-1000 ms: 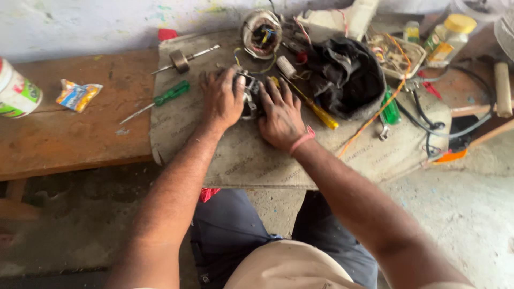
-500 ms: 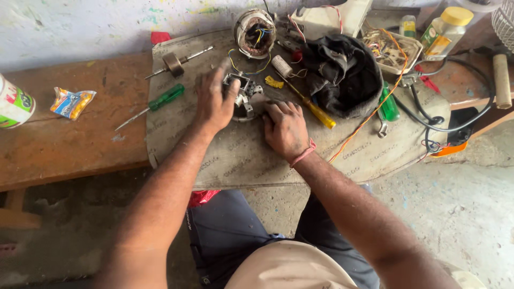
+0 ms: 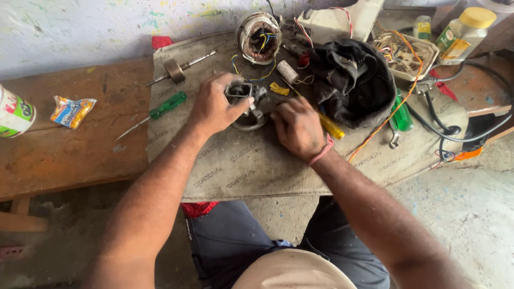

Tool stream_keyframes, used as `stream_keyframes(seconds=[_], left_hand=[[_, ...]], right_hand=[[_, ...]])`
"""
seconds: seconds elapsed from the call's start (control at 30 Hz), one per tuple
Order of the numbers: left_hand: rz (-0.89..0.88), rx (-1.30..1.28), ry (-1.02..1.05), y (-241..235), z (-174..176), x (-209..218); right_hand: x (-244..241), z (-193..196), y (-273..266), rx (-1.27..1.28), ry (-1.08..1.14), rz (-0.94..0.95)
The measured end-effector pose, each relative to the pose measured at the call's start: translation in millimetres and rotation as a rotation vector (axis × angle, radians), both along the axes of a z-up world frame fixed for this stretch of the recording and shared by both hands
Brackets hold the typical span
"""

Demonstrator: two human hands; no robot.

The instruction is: The person repairs a fan motor assembly by hand at a workbench. They use a screwdriver to handle components inside the motor housing and wipe the metal parts with a black cloth.

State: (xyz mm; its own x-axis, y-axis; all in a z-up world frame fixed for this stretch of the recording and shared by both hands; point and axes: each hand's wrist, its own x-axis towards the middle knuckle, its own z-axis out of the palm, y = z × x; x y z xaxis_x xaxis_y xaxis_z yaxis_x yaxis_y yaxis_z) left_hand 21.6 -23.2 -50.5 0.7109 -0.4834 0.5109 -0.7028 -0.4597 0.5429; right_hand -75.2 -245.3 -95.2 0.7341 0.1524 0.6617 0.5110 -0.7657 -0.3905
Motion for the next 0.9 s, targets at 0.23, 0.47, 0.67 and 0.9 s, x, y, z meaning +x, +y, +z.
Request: stream_keyframes(seconds=[0.23,0.47,0.67,0.9], left_hand=[[0.103,-0.081,-0.185,-17,-10,-5],[-0.041,-0.206,-0.146,12,-18,-12],[-0.125,-0.216,0.292,30,-22,-8],[-0.204,-0.080,0.210,37,-2,-3]], right_hand=[[0,-3,-2,0.170,0.012,-0.156],[1,15,-1,-0.082,0.044,-0.004],[-1,-2,-11,0.134,0.037,-0.014],[-2,16,-10,0.086,0.067,0.030]])
